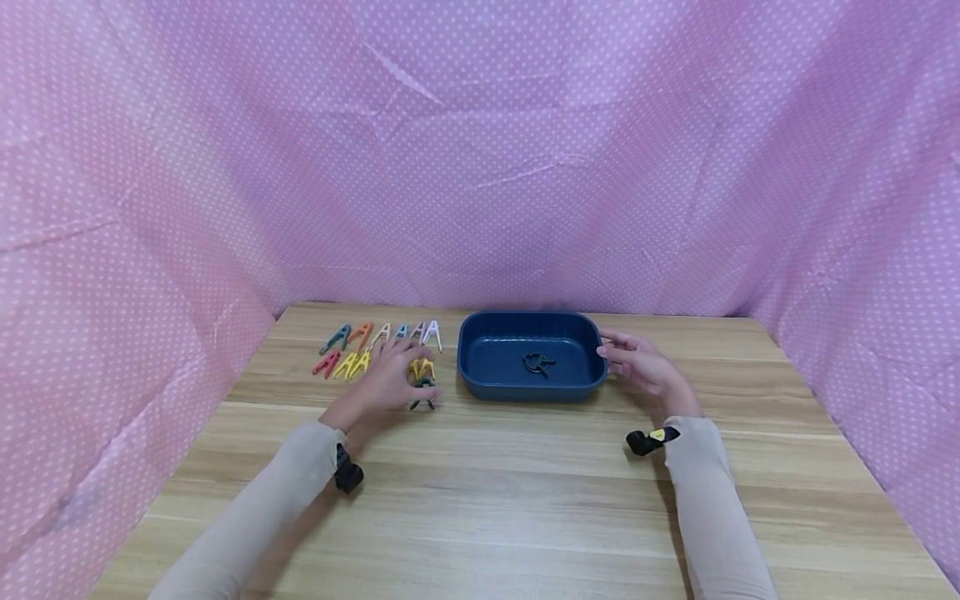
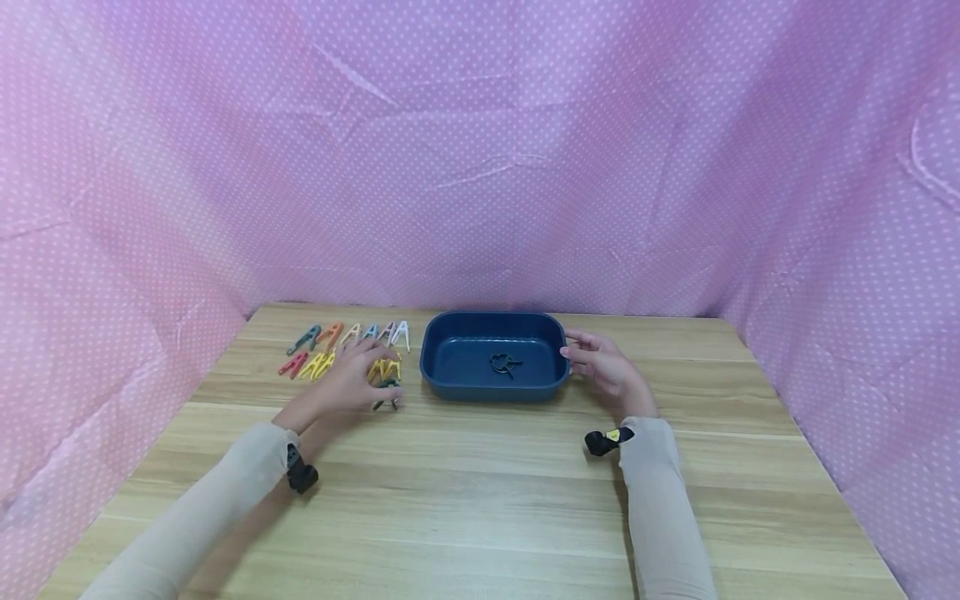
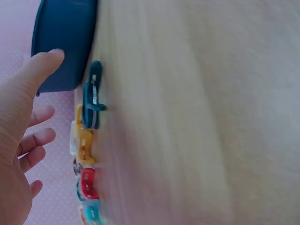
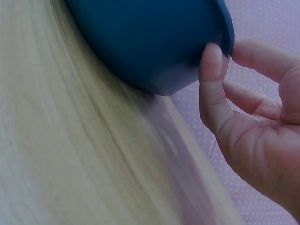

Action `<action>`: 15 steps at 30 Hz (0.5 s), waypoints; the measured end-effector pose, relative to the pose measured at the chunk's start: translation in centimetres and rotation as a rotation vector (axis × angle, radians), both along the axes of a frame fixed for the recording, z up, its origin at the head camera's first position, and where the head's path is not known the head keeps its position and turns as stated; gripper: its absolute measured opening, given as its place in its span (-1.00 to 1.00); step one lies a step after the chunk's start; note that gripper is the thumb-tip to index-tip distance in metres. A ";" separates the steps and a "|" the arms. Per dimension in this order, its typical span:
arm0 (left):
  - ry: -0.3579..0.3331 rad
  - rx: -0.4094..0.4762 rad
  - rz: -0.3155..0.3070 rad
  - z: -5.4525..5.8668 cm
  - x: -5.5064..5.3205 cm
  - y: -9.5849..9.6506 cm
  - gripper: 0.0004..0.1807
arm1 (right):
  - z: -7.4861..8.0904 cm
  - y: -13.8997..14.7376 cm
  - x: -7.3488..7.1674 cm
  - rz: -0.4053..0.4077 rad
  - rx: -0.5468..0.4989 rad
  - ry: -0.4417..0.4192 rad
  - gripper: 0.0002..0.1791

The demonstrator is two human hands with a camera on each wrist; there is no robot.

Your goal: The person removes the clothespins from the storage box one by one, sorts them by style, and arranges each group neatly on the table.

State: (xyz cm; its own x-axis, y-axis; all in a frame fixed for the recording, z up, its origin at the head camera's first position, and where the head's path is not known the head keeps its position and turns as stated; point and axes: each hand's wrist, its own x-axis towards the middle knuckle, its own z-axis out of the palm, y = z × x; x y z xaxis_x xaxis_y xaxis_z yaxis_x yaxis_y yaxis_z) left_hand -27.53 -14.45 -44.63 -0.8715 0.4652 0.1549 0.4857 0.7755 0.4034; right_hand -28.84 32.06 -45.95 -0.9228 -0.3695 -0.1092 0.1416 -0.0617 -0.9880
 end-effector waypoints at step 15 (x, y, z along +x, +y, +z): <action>0.135 0.045 -0.039 2.5 -1.5 3.8 -0.43 | -0.1 0.0 -0.1 0.009 -0.020 0.009 -0.31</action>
State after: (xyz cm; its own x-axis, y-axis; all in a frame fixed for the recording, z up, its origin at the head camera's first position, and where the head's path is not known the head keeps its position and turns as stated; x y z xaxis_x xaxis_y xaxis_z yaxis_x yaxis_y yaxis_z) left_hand -29.01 -10.60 -42.17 -0.8229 0.4881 0.2908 0.5670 0.7378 0.3662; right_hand -28.90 32.02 -46.08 -0.9201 -0.3803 -0.0934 0.1334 -0.0803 -0.9878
